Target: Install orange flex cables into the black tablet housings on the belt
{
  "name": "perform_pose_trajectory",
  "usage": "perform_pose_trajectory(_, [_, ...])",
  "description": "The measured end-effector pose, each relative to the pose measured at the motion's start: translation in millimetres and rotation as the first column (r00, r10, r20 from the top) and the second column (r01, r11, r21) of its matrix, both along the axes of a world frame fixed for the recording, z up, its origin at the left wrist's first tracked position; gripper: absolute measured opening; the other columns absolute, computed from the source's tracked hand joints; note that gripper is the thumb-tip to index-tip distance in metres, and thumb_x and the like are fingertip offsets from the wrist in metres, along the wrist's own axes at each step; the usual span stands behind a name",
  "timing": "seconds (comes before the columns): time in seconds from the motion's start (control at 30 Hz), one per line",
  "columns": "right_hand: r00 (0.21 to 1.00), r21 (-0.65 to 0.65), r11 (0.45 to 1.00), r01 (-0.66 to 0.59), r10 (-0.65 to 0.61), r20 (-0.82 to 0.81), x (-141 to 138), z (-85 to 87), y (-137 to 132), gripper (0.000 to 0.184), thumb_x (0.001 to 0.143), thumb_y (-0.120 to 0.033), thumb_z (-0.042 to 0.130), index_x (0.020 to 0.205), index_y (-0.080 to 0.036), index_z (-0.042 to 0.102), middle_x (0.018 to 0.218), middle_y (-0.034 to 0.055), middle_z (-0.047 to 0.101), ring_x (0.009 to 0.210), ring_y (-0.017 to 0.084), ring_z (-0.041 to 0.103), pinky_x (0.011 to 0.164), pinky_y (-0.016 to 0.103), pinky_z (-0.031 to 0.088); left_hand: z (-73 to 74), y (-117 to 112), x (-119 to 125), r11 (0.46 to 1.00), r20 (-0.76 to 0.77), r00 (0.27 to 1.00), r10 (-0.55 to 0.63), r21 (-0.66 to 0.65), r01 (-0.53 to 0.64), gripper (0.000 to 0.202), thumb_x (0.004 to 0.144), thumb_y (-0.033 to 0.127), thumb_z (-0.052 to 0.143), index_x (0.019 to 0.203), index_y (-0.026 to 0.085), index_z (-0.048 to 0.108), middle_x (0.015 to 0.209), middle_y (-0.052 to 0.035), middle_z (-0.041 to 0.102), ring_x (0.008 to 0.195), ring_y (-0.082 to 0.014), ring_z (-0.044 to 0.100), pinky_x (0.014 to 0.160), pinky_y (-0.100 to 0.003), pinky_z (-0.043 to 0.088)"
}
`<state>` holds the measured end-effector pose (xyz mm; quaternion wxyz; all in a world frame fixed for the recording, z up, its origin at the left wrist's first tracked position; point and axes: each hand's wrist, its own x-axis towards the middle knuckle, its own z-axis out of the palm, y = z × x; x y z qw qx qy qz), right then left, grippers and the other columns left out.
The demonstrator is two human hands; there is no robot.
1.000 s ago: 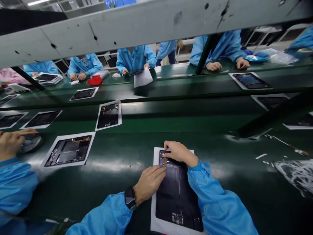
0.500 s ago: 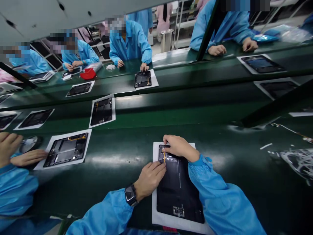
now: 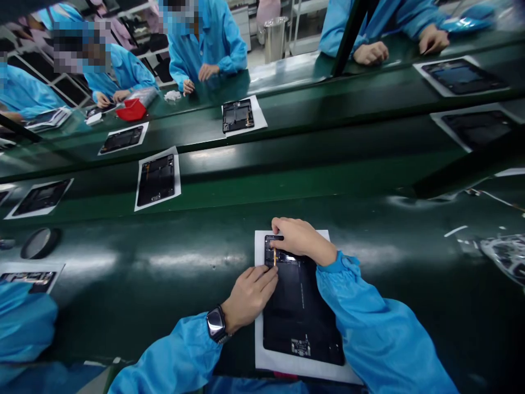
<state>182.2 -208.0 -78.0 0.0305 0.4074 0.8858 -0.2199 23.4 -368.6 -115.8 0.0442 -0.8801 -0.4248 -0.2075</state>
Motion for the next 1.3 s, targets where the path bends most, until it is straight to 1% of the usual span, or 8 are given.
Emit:
perform_pose_trajectory(0.5, [1.000,0.014,1.000,0.008,-0.008,-0.017,1,2.2,0,0.023,0.081,-0.039,0.068,0.090,-0.023,0.053,0.092,0.0002,0.065,0.077,0.018,0.060,0.056,0.027,0.025,2.6,1,1,1.000,0.004,1.000,-0.009,0.001,0.009,0.019,0.097,0.010,0.048,0.107,0.009,0.064,0.119,-0.0092,0.068,0.102,-0.0236,0.062,0.080,-0.036,0.054])
perform_pose_trajectory(0.77, [1.000,0.009,1.000,0.013,-0.013,-0.027,0,-0.1,0,0.023,0.081,-0.038,0.069,0.090,-0.023,0.054,0.092,-0.0001,0.066,0.078,0.018,0.060,0.057,0.026,0.026,7.8,3,1,0.999,-0.013,1.000,-0.012,-0.043,0.011,0.018,0.097,0.012,0.049,0.108,0.010,0.063,0.118,-0.0100,0.068,0.103,-0.0246,0.063,0.082,-0.037,0.055])
perform_pose_trajectory(0.9, [0.999,-0.003,1.000,0.007,-0.007,-0.048,3,4.3,1,0.023,0.081,-0.039,0.069,0.091,-0.023,0.055,0.091,0.0005,0.065,0.079,0.019,0.060,0.058,0.026,0.028,10.3,4,-3,0.993,0.112,0.994,-0.013,-0.117,0.026,0.025,0.094,0.030,0.060,0.111,0.011,0.060,0.114,-0.0102,0.069,0.104,-0.0242,0.063,0.085,-0.037,0.056])
perform_pose_trajectory(0.97, [0.997,-0.007,1.000,0.003,-0.004,-0.077,7,9.8,0,0.019,0.083,-0.034,0.067,0.093,-0.022,0.057,0.091,0.0013,0.064,0.079,0.018,0.059,0.061,0.026,0.032,10.7,5,-7,0.988,0.207,0.978,-0.009,-0.148,0.040,0.028,0.093,0.029,0.061,0.116,0.012,0.058,0.120,-0.0110,0.066,0.107,-0.0221,0.063,0.088,-0.035,0.055])
perform_pose_trajectory(1.03, [0.992,-0.016,1.000,-0.005,0.003,-0.125,11,16.9,-3,0.009,0.087,-0.021,0.059,0.096,-0.021,0.058,0.094,0.0026,0.063,0.081,0.017,0.059,0.067,0.025,0.036,11.1,6,-11,0.982,0.257,0.966,0.005,-0.181,0.043,0.028,0.093,0.023,0.058,0.119,0.014,0.055,0.129,-0.0117,0.061,0.109,-0.0201,0.062,0.091,-0.034,0.054])
perform_pose_trajectory(1.13, [0.982,-0.043,0.998,-0.037,0.028,-0.186,13,28.4,-10,0.026,0.086,-0.004,0.045,0.099,-0.019,0.062,0.100,0.0053,0.063,0.089,0.016,0.060,0.075,0.024,0.040,12.8,7,-13,0.969,0.202,0.979,0.000,-0.240,0.049,0.032,0.095,0.024,0.055,0.125,0.015,0.053,0.137,-0.0125,0.054,0.112,-0.0214,0.059,0.092,-0.037,0.053])
perform_pose_trajectory(1.2, [0.978,-0.059,0.996,-0.063,0.050,-0.201,12,36.3,-16,0.030,0.086,-0.002,0.044,0.100,-0.018,0.065,0.101,0.0061,0.065,0.091,0.017,0.061,0.077,0.024,0.041,14.3,7,-11,0.961,0.102,0.994,-0.031,-0.272,0.058,0.032,0.095,0.026,0.054,0.124,0.014,0.054,0.141,-0.0133,0.051,0.112,-0.0238,0.058,0.092,-0.040,0.053])
perform_pose_trajectory(1.3, [0.973,-0.074,0.995,-0.067,0.049,-0.225,10,49.7,-25,0.027,0.087,-0.006,0.047,0.094,-0.020,0.069,0.096,0.0041,0.069,0.087,0.017,0.062,0.075,0.024,0.042,16.0,7,-6,0.956,-0.025,0.998,-0.052,-0.290,0.042,0.028,0.094,0.025,0.053,0.119,0.012,0.057,0.143,-0.0136,0.047,0.112,-0.0260,0.055,0.090,-0.041,0.052])
